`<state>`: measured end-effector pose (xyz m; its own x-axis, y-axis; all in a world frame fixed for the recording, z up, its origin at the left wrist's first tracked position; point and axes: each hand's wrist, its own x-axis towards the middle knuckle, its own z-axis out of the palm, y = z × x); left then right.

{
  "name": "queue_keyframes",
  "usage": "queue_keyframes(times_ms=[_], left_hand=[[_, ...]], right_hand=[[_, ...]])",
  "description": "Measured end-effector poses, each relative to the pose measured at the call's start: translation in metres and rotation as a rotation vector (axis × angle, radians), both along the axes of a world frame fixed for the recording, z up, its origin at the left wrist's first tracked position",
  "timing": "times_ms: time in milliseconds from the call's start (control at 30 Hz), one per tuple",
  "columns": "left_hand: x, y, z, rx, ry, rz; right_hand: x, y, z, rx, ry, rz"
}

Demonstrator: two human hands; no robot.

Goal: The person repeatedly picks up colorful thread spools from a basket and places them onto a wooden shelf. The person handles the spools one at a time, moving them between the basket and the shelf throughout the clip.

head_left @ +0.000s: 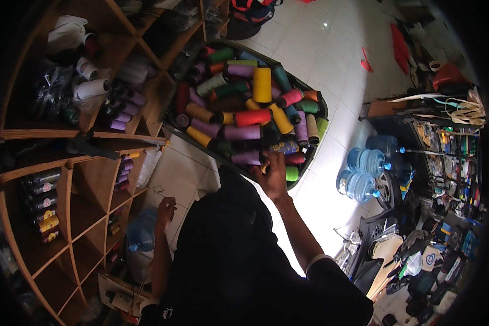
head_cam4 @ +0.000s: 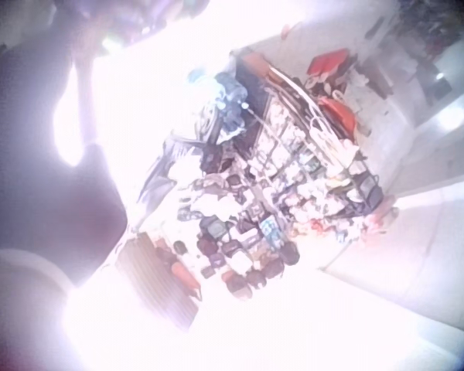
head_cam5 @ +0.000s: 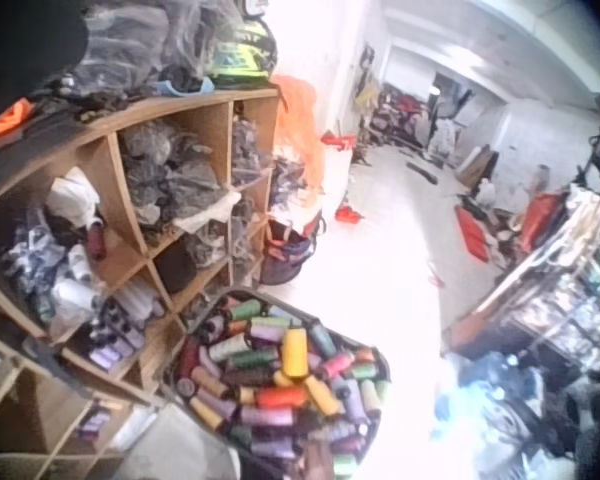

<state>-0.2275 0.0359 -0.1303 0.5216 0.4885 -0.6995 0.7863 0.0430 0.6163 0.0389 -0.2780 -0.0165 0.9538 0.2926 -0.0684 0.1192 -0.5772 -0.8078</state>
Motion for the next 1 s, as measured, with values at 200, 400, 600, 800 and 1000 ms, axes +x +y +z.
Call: queue_keyframes(times_ms=[200,400,600,800,1000], left_hand=[[0.002,0.009,-0.007,0.064,0.016,-0.048],[0.004,0.014,-0.01,0.11,-0.096,0.056],[-0.018,-0.008,-0.008,0.075,0.009,0.243],[-0.061,-0.033,-0.035,-0.048,0.089,0.345],[-0.063,-0.035,-0.039,-0.101,0.078,0.364]], right_hand=[[0.064,0.055,0.039,-0.035,-0.464,0.057],[0.196,0.139,0.046,-0.509,-0.451,0.581],[0.232,0.195,0.011,-0.741,-0.027,0.581],[0.217,0.192,-0.015,-0.707,-0.021,0.284],[0.213,0.2,-0.038,-0.56,0.072,0.233]])
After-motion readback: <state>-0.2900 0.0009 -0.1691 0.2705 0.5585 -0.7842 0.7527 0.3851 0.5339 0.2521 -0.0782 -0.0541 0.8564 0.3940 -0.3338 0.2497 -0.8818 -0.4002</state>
